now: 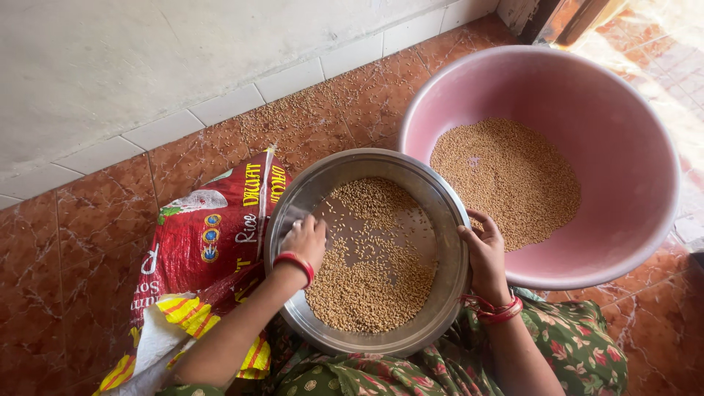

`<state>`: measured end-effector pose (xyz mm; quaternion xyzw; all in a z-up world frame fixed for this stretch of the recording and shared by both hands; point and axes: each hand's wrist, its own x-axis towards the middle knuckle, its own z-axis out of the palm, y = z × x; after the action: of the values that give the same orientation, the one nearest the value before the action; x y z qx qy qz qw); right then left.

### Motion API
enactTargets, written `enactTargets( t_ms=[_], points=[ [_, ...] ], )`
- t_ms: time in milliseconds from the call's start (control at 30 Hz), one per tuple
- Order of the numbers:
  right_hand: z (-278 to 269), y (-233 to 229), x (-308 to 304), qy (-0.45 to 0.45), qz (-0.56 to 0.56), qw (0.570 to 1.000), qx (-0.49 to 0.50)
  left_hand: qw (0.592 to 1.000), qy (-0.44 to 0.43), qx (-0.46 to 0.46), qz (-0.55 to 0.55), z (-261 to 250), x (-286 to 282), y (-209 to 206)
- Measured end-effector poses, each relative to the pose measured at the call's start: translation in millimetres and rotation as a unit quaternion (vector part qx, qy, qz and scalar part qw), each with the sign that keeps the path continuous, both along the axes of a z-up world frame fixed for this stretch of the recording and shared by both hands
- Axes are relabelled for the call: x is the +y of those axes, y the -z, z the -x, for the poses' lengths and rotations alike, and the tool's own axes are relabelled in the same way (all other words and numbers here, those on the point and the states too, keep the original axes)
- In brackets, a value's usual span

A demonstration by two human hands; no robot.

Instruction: The person sits on the floor and manually sorts grains in a metal tray, picking out unwanted items and transferring the sorted grains into a pink basin. The process is repetitive and involves careful hand manipulation of the grains.

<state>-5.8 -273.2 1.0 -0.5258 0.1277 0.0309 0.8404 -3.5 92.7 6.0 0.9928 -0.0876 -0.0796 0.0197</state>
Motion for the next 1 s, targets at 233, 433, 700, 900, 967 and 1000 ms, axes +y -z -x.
enactTargets(
  t_ms=[233,433,700,900,967,1000],
  points=[
    [0,3,0,0.002,0.005,1.0,-0.005,0.99,0.009,0.141,0.02,52,-45,-34],
    [3,-1,1,0.002,-0.001,1.0,-0.007,0.979,0.093,0.073,0.166,38,-45,8],
    [2,-5,3,0.011,0.044,0.999,0.008,1.0,-0.023,0.014,0.01,-25,-26,-13],
    [1,-5,4,0.011,0.046,0.999,0.011,0.977,0.121,0.138,0.109,55,-87,-4],
    [1,-4,4,0.006,0.016,1.0,0.001,0.973,0.126,0.113,0.159,48,-82,12],
    [1,-4,4,0.004,0.001,1.0,-0.005,0.978,0.094,0.069,0.171,28,-76,21]
  ],
)
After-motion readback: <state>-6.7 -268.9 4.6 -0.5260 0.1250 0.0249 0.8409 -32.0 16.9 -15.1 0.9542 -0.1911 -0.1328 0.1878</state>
